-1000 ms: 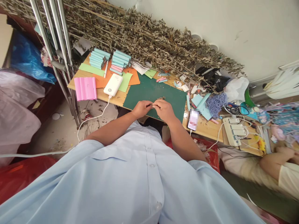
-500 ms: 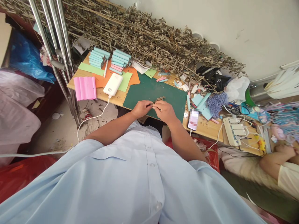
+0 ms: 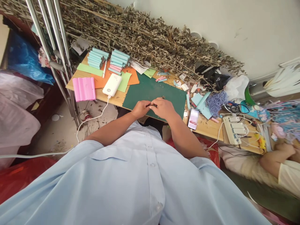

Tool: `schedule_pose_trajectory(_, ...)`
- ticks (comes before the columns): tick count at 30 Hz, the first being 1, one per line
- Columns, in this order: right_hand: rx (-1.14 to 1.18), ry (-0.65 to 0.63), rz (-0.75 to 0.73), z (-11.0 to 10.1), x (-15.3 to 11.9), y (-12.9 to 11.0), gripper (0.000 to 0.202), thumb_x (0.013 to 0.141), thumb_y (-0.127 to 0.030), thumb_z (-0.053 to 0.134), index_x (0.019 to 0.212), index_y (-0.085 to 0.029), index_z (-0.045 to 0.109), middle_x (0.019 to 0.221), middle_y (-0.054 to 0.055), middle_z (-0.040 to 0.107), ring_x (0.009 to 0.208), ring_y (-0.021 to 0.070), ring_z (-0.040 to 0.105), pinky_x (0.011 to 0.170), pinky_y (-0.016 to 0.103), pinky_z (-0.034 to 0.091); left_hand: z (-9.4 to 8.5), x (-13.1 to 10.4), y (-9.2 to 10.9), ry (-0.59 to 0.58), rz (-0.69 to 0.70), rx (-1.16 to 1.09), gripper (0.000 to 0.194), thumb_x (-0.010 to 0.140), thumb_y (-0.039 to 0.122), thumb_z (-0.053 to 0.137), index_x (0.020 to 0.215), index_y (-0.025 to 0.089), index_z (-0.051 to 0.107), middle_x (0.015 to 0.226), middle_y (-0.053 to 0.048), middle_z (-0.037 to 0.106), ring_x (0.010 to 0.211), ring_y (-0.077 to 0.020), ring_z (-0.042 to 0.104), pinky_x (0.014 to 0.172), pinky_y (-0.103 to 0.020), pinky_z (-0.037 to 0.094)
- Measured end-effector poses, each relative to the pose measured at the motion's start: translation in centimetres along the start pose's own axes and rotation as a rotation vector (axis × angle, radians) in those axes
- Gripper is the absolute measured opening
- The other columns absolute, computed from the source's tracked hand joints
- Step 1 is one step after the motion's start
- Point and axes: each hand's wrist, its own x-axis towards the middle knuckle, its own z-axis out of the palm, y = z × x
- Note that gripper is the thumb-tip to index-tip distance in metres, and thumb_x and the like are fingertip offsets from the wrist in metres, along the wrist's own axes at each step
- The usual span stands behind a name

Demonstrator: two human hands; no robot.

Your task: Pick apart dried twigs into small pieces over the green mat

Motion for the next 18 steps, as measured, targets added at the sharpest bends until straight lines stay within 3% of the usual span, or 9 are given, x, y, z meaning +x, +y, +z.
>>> schedule_pose_trajectory(8,0.099,0.018,-0.002,0.2,-0.2,0.4,0.006,0.088,-0.030,0.072,0.093,-0.027,0.072,0.094,0.003,0.073,0.083,0.0218,0.065,0.074,0.033,0.049,-0.1,0.1,0.4,-0.006,-0.012,-0.008,0.024,0.096,0.030,0.058,0.094,0.015,0.077,0.084,-0.005,0.074,0.077,-0.0167,0.064,0.073,-0.026,0.045)
schedule_pose_trajectory(14,0.321,0.216,0.044,2.2,-1.2,1.7,0.018,0.085,-0.023,0.067,0.103,-0.025,0.071,0.102,0.004,0.074,0.083,0.0200,0.069,0.083,0.035,0.056,-0.1,0.3,0.3,-0.008,-0.015,0.007,0.023,0.097,0.034,0.063,0.098,0.016,0.078,0.088,-0.006,0.076,0.081,-0.0182,0.067,0.076,-0.027,0.048)
schedule_pose_trajectory(18,0.386,0.271,0.081,3.7,-1.4,1.8,0.020,0.088,-0.023,0.060,0.105,-0.025,0.071,0.103,0.004,0.076,0.090,0.0212,0.072,0.089,0.037,0.057,0.0,0.3,0.2,-0.013,-0.014,0.006,0.022,0.096,0.032,0.064,0.102,0.017,0.079,0.094,-0.008,0.078,0.086,-0.0196,0.070,0.080,-0.028,0.050)
